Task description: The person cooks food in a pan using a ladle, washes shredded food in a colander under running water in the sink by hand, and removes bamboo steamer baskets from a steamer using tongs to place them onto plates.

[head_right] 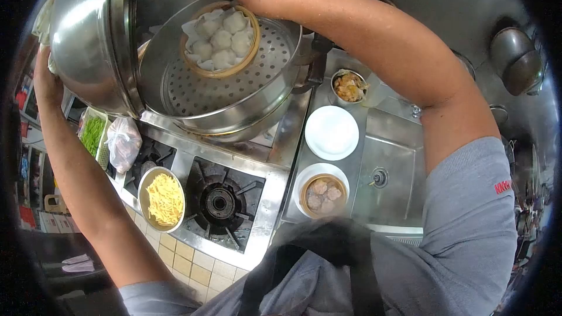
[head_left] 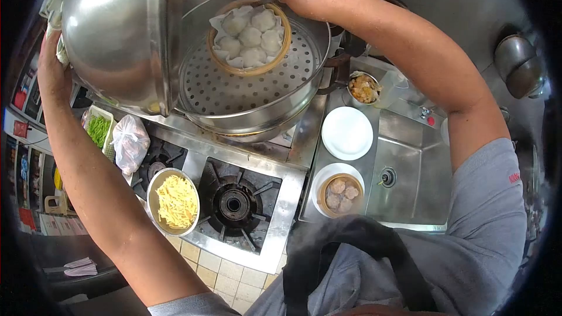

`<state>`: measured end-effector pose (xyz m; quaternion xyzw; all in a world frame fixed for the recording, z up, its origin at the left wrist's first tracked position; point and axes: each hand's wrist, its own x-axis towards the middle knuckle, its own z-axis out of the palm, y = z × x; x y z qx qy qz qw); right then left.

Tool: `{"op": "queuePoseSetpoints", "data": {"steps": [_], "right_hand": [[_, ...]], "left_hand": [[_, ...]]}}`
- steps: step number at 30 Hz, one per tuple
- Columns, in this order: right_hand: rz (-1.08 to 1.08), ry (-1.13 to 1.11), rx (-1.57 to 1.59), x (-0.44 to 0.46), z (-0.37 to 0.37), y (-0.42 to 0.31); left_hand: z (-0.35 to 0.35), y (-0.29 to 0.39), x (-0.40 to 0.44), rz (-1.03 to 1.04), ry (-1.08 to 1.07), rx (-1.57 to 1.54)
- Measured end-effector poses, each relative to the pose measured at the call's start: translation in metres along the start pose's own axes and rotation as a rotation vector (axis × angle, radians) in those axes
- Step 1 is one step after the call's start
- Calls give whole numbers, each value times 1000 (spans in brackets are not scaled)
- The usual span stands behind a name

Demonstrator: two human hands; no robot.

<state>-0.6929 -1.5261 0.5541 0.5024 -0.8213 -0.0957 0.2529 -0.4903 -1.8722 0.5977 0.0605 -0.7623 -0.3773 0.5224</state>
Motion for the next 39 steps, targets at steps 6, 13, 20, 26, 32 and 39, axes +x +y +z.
{"op": "queuePoseSetpoints", "data": {"steps": [6,13,20,26,32,39], "right_hand": [[-12,-48,-23,-8,-14,-1],[6,-148,-43,-12,-18,-2],[105,-262,32,-10,41,-15],[90,-405,-37,5,46,-2],[-23,-477,-18,-7,4,-11],[-133,-527,-264,-5,34,-23]], "left_hand": [[10,23,-11,-301,130,-224],[-8,4,-2,-17,-25,106],[-17,-16,11,42,-79,233],[-8,-6,4,-10,-63,48],[5,9,0,-348,93,-233],[10,7,4,-335,96,-209]]}}
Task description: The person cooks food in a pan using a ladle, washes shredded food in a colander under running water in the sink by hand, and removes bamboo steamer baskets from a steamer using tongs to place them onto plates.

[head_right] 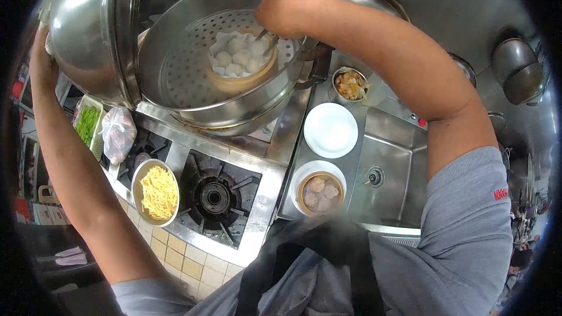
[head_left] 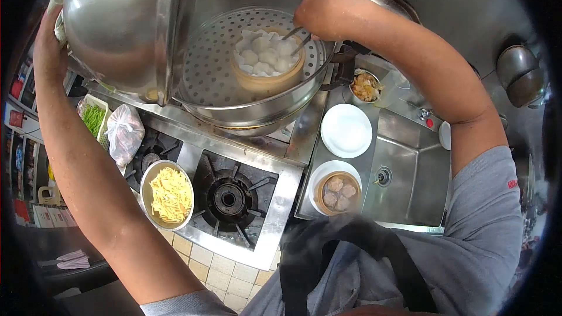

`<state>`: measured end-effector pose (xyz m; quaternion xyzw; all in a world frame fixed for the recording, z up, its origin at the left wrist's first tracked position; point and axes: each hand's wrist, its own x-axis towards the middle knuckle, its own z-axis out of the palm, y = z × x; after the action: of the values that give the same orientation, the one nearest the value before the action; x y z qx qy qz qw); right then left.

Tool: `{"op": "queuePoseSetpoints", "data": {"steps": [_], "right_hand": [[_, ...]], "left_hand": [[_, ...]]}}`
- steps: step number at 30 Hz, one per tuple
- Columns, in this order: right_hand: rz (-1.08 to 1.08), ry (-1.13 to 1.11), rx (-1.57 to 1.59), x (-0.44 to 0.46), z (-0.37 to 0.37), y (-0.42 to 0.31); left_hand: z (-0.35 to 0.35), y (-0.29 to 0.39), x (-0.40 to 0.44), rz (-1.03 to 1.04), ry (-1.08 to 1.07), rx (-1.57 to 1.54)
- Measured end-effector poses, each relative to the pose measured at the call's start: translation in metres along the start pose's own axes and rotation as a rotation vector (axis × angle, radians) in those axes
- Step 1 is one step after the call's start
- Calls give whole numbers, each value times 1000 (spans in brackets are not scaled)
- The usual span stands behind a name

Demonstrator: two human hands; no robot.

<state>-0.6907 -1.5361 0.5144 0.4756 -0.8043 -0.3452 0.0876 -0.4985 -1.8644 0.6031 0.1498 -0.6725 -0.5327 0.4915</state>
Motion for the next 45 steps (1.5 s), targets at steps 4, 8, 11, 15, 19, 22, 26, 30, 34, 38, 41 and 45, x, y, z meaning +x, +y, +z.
{"op": "queuePoseSetpoints", "data": {"steps": [4,8,11,15,19,22,26,30,34,38,41,45], "right_hand": [[-3,-13,-10,5,1,0],[-18,74,39,15,10,11],[-2,99,97,17,13,15],[19,105,175,16,12,18],[-9,74,184,18,12,21],[7,48,217,11,1,19],[7,95,298,-2,-11,22],[17,-101,347,7,-23,42],[87,-36,376,41,13,30],[84,19,267,47,27,12],[132,139,362,40,31,19],[263,116,341,-13,-13,59]], "left_hand": [[1,-1,-1,21,20,71],[3,-1,-5,84,-12,123],[-1,-2,2,65,-41,101],[3,2,1,-5,-50,59],[5,1,-1,19,-43,55],[-2,-4,9,27,-51,64],[-5,-8,15,60,-66,81],[-6,-8,12,106,-96,98],[1,-4,3,110,-73,112],[10,2,-10,170,-52,136],[2,-2,-1,137,-75,123],[14,8,-10,39,-50,56]]}}
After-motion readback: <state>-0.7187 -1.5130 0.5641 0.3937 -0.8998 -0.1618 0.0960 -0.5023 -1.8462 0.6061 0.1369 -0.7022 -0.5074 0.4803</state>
